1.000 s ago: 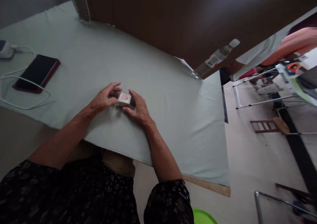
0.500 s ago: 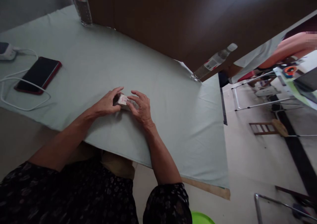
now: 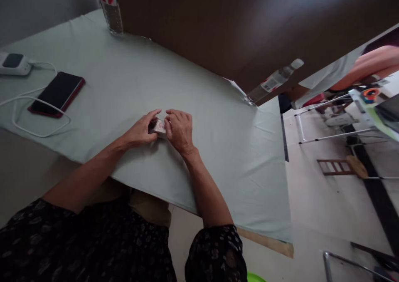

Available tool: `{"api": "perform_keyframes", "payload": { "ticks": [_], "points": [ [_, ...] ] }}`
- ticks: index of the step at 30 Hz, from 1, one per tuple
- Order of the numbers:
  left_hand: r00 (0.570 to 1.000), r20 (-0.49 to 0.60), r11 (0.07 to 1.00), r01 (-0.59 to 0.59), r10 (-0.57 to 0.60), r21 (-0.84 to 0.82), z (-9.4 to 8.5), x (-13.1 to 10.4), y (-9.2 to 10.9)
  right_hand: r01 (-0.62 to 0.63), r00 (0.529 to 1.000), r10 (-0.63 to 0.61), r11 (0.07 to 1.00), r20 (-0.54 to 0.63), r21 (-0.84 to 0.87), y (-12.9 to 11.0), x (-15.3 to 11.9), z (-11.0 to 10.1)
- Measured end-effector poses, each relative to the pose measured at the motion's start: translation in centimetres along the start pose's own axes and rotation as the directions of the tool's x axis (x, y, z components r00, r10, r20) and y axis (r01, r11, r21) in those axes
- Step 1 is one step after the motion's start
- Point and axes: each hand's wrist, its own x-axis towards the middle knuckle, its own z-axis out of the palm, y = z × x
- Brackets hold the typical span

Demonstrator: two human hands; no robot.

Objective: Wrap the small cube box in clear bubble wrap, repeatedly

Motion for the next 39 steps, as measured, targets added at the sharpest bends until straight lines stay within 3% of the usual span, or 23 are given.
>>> {"api": "perform_keyframes", "payload": {
  "ticks": [4,9,13,19,24,30,35,39],
  "points": [
    [1.000,0.003,1.000,0.018,-0.018,0.002,0.0,0.0,0.2,-0.038,0.999,0.038,0.998,0.008,0.048,0.5,0.0,-1.0],
    [0.999,0.019,0.999,0.034,-0.034,0.001,0.0,-0.1,0.0,0.151,0.971,-0.140,0.988,0.195,-0.042,-0.4,-0.3,-2.3],
    [0.999,0.011,0.999,0.039,-0.039,-0.002,0.0,0.0,-0.3,0.211,0.957,-0.176,0.968,0.232,-0.137,-1.1,0.0,-1.5],
    [0.999,-0.028,0.998,-0.029,0.027,-0.056,0.3,0.0,-0.2,0.047,0.994,-0.037,0.993,0.099,-0.106,-0.2,1.0,-0.5],
    [0.989,-0.107,0.987,-0.110,0.098,-0.117,0.2,-0.1,0.3,0.016,0.999,-0.011,0.993,0.041,-0.120,0.7,3.0,-1.3],
    [0.994,-0.109,0.944,-0.029,-0.008,-0.329,0.0,-0.2,1.0,-0.009,1.000,0.010,0.995,0.007,-0.100,2.1,5.9,-1.7],
    [0.985,-0.166,0.871,-0.043,-0.044,-0.489,0.0,-0.1,0.8,-0.056,0.998,0.057,0.998,0.037,-0.024,4.9,8.3,-0.5],
    [0.989,-0.084,0.836,0.053,-0.118,-0.546,-0.1,0.2,0.7,-0.101,0.994,0.100,0.995,0.038,0.009,6.9,9.5,0.5]
  ]
}}
